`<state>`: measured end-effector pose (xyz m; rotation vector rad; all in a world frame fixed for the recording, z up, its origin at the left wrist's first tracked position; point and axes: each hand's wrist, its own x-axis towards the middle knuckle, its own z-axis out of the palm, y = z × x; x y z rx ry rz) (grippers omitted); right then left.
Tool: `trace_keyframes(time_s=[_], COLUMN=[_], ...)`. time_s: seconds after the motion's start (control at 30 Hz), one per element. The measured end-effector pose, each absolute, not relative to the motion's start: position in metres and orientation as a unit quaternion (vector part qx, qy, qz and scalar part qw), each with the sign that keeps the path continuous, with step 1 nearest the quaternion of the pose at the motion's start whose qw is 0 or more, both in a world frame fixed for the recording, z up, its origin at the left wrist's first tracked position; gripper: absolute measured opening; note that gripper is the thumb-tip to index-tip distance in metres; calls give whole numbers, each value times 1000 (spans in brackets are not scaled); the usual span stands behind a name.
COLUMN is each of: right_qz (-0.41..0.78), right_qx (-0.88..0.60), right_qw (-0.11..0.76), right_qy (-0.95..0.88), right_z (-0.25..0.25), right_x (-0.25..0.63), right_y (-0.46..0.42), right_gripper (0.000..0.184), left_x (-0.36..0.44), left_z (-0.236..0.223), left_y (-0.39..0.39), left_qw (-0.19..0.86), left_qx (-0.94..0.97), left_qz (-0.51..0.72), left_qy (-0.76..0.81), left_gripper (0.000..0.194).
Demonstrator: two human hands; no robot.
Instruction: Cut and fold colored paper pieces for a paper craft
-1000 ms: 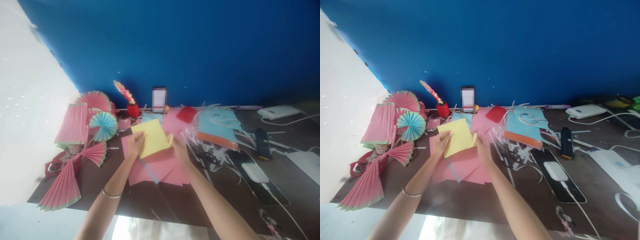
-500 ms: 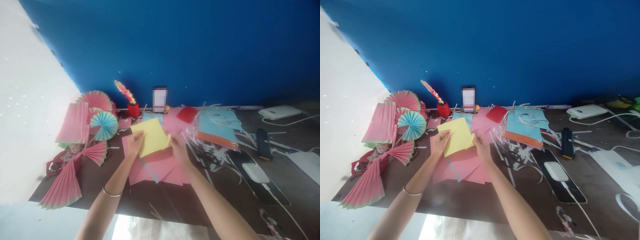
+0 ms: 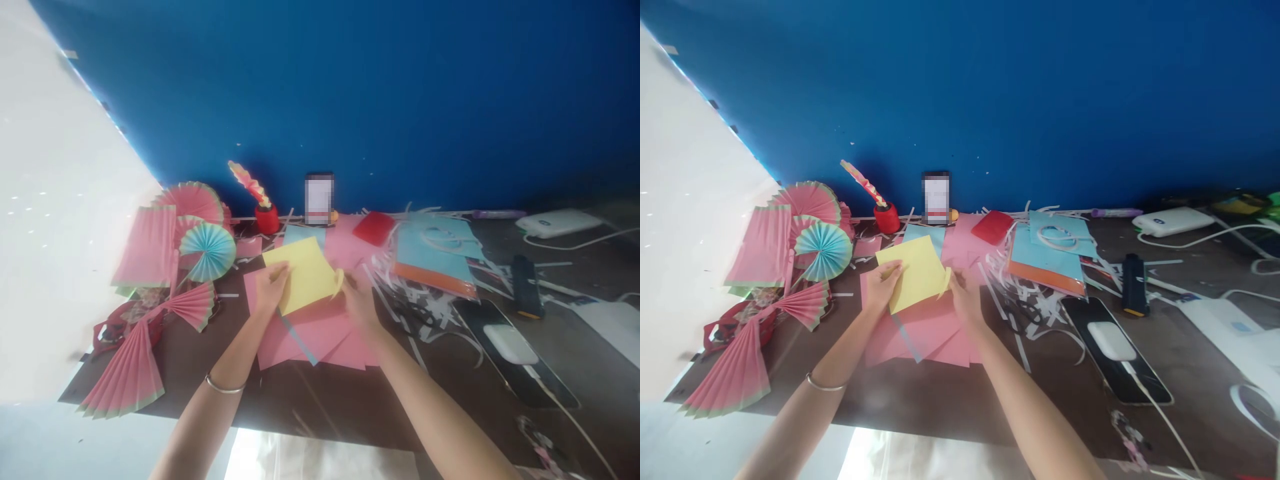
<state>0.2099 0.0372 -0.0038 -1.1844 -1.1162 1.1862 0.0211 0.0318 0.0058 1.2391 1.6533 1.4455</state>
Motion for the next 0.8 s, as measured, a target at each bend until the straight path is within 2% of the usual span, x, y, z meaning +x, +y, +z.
trace_keyframes(time_s=[0.5, 0.63, 0.73, 0.8], right_qz=[473, 459, 439, 434], right_qx=[-513, -524, -536, -537], right_qw=[531, 538, 550, 552], right_qy=[-481, -475, -466, -467], right_z=[3, 3, 5, 7], right_x=[209, 210, 211, 211], right_y=[34, 35, 36, 35], right_gripper=[22, 27, 31, 31], left_x=[21, 23, 25, 26], left_z=[6, 5, 6, 6], left_y=[32, 30, 28, 27], left_qw=[318, 358, 447, 492], left_qx=[459, 436, 429, 439], left_qz=[548, 576, 590, 566], left_qy=[622, 591, 518, 496], left_gripper=[19, 31, 48, 51])
